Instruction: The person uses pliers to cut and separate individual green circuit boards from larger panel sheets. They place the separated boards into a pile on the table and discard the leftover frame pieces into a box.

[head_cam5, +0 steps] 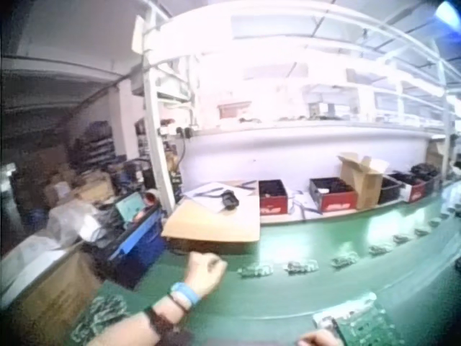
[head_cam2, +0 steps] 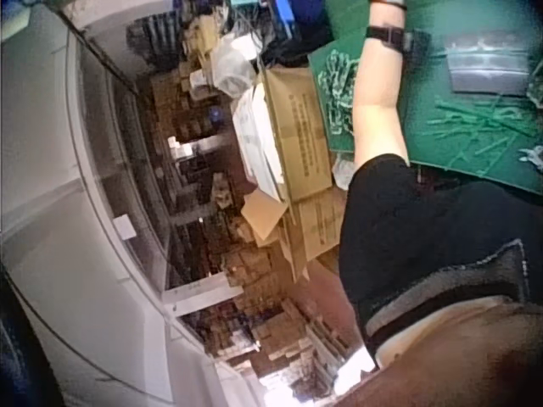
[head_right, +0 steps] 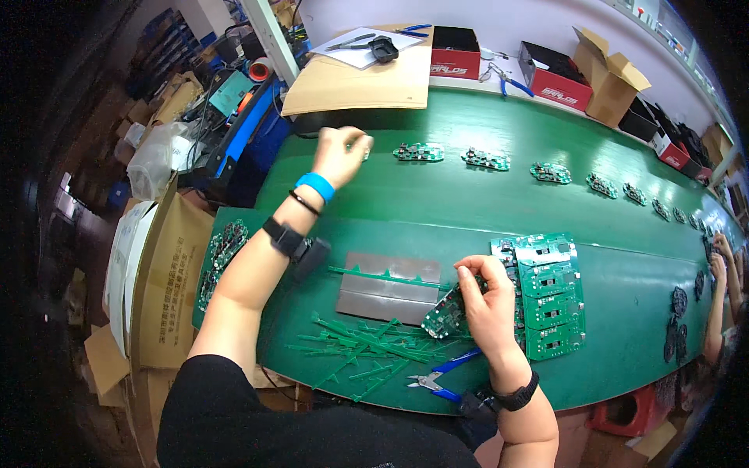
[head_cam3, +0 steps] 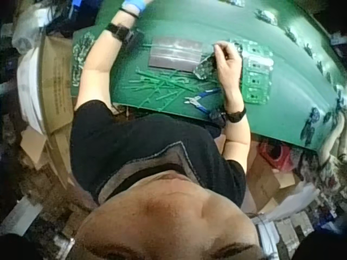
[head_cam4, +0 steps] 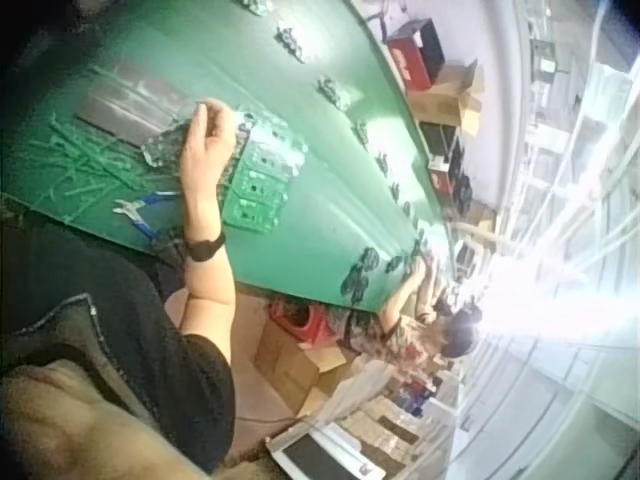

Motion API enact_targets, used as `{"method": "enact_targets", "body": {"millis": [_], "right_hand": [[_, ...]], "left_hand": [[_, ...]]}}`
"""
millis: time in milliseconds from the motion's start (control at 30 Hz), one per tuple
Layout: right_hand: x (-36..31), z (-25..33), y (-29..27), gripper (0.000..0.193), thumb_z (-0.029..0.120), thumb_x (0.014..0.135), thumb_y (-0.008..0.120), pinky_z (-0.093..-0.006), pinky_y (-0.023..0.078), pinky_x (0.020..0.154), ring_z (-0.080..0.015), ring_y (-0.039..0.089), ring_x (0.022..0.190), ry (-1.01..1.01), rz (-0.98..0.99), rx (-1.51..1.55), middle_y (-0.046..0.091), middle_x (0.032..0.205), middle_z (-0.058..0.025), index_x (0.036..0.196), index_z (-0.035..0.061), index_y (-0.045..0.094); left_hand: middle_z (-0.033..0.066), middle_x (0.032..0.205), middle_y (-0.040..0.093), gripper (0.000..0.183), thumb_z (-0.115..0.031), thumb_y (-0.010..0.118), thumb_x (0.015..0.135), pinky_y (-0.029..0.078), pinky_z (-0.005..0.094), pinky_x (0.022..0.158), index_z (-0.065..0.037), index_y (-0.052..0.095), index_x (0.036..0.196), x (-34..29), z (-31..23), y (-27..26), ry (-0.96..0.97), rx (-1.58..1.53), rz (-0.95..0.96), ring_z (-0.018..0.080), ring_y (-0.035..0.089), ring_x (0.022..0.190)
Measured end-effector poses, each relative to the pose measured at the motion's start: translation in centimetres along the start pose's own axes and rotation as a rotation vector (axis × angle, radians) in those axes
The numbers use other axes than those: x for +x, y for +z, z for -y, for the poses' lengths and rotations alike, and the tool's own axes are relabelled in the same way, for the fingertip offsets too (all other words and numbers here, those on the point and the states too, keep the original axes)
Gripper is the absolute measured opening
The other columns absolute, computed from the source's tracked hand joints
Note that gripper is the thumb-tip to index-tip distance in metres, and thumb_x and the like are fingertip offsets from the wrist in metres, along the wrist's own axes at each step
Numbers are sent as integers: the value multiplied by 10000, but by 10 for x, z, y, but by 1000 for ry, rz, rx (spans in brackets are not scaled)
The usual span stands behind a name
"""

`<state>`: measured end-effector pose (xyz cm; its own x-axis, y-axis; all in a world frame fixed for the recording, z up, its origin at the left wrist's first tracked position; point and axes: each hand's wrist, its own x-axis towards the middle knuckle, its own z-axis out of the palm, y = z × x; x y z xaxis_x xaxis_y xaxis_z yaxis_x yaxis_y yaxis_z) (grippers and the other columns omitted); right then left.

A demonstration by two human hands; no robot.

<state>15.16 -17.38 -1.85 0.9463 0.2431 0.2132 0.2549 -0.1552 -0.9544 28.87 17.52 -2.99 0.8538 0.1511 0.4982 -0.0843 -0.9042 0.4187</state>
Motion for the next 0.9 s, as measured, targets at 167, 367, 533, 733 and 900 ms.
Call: {"method": "enact_targets", "body": {"millis": [167, 367, 533, 733, 900], "right_hand": [[-8, -4, 0, 66, 41, 905, 616, -238, 423, 742, -112, 516, 816, -14, -37, 123, 547, 856, -32, 890, -13, 583], [-14, 4, 18, 403, 131, 909, 634, -275, 395, 893, -158, 478, 1082, -96, 34, 244, 518, 1217, -79, 1270, 18, 493], [-14, -1, 10, 473, 82, 893, 635, -273, 449, 847, -182, 485, 1121, -82, 65, 72, 489, 1314, -105, 1329, 14, 464], [-12, 8, 16, 256, -1, 837, 632, -278, 489, 771, -211, 577, 1023, -139, 175, -34, 568, 1149, -130, 1092, 22, 638], [-13, 11, 17, 182, -8, 813, 637, -292, 492, 736, -223, 605, 944, -182, 227, -118, 608, 1033, -121, 988, 25, 671]], "left_hand": [[95, 887, 661, 550, -212, 683, 848, 478, 245, 604, -51, 483, 1334, -88, -163, -38, 142, -737, 1022, 97, 603, 728], [67, 816, 625, 581, -167, 750, 786, 442, 251, 576, -38, 494, 1292, -84, -143, -47, 249, -751, 994, 84, 570, 696], [23, 840, 642, 332, -124, 718, 825, 484, 249, 578, -81, 615, 1137, -24, -29, -59, -460, -899, 298, 104, 583, 660], [58, 762, 644, 133, -16, 630, 823, 478, 264, 454, -31, 664, 950, 3, 120, -63, -1046, -932, -368, 160, 583, 552], [247, 1009, 619, 148, 81, 498, 860, 590, 488, 799, 99, 510, 1006, 4, 118, -29, -1157, -1214, -519, 391, 657, 853]]}}
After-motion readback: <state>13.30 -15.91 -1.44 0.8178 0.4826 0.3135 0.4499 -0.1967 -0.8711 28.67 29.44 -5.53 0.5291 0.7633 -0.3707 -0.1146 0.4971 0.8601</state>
